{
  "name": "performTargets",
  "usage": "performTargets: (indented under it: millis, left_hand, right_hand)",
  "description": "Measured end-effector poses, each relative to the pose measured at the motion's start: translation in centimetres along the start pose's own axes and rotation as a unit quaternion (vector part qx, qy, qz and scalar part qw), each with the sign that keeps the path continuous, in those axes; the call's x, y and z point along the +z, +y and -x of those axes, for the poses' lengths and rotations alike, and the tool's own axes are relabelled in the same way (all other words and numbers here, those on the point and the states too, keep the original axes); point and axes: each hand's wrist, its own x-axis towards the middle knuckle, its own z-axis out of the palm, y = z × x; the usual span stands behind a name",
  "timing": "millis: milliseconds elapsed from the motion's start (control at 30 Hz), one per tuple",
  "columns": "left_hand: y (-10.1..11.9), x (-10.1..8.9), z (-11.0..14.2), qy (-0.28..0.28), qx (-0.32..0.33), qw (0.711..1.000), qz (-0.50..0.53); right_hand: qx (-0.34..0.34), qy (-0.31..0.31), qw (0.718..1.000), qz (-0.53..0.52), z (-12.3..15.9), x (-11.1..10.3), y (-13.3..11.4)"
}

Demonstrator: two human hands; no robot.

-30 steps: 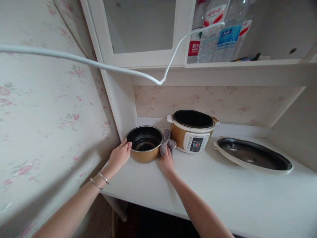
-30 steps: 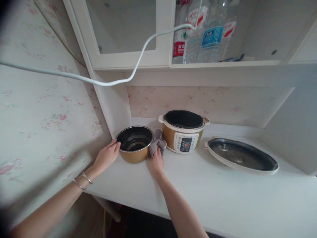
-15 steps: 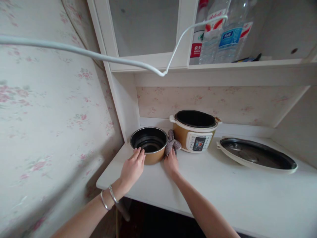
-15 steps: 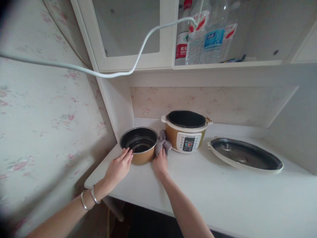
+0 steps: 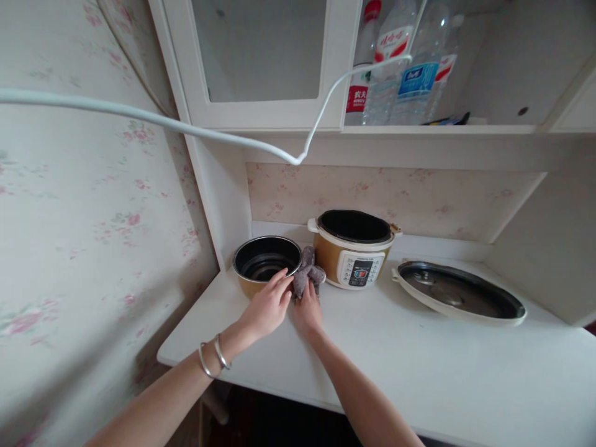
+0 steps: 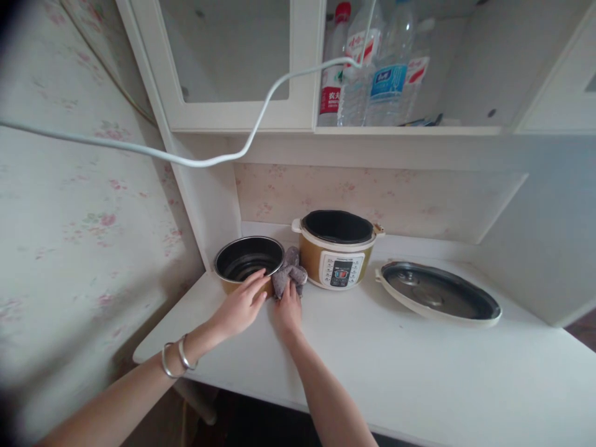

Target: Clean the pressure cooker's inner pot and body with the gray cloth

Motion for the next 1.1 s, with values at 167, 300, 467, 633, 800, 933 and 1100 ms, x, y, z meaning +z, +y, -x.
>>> performTargets:
  millis: [167, 300, 467, 633, 800, 933, 1100]
  left_hand:
    - [-6.1, -3.5, -1.6, 0.051, -0.027, 0.996, -0.061]
    - [-12.4, -3.4, -1.0, 0.009, -0.097, 0.988, -0.123]
    - [-12.7, -0.1, 1.1, 0.001, -0.145, 0.980, -0.137]
    - [-6.8, 1.1, 2.3, 0.048, -0.130, 0.978, -0.159]
    - [-1.9, 1.1, 3.0, 0.027, -0.060, 0.988, -0.140]
    - [0.6, 1.8, 2.4, 0.017, -0.027, 0.989, -0.141]
    - [2.6, 2.5, -0.5, 0.037, -0.028, 0.989, -0.140]
  right_hand:
    - [0.010, -0.004, 1.000, 0.021, -0.1, 0.0, 0.1]
    - [0.021, -0.010, 0.999, 0.024, -0.1, -0.3, -0.1]
    - [0.018, -0.003, 1.000, 0.015, -0.2, 0.1, -0.2]
    - [0.037, 0.047, 0.998, 0.009, -0.1, 0.5, 0.2]
    - [0.027, 0.057, 0.998, 0.006, 0.1, 0.4, 0.4]
    - [0.017, 0.042, 0.999, 0.020, 0.4, 0.3, 0.0]
    - [-0.008, 0.003, 0.998, 0.057, 0.6, -0.5, -1.0]
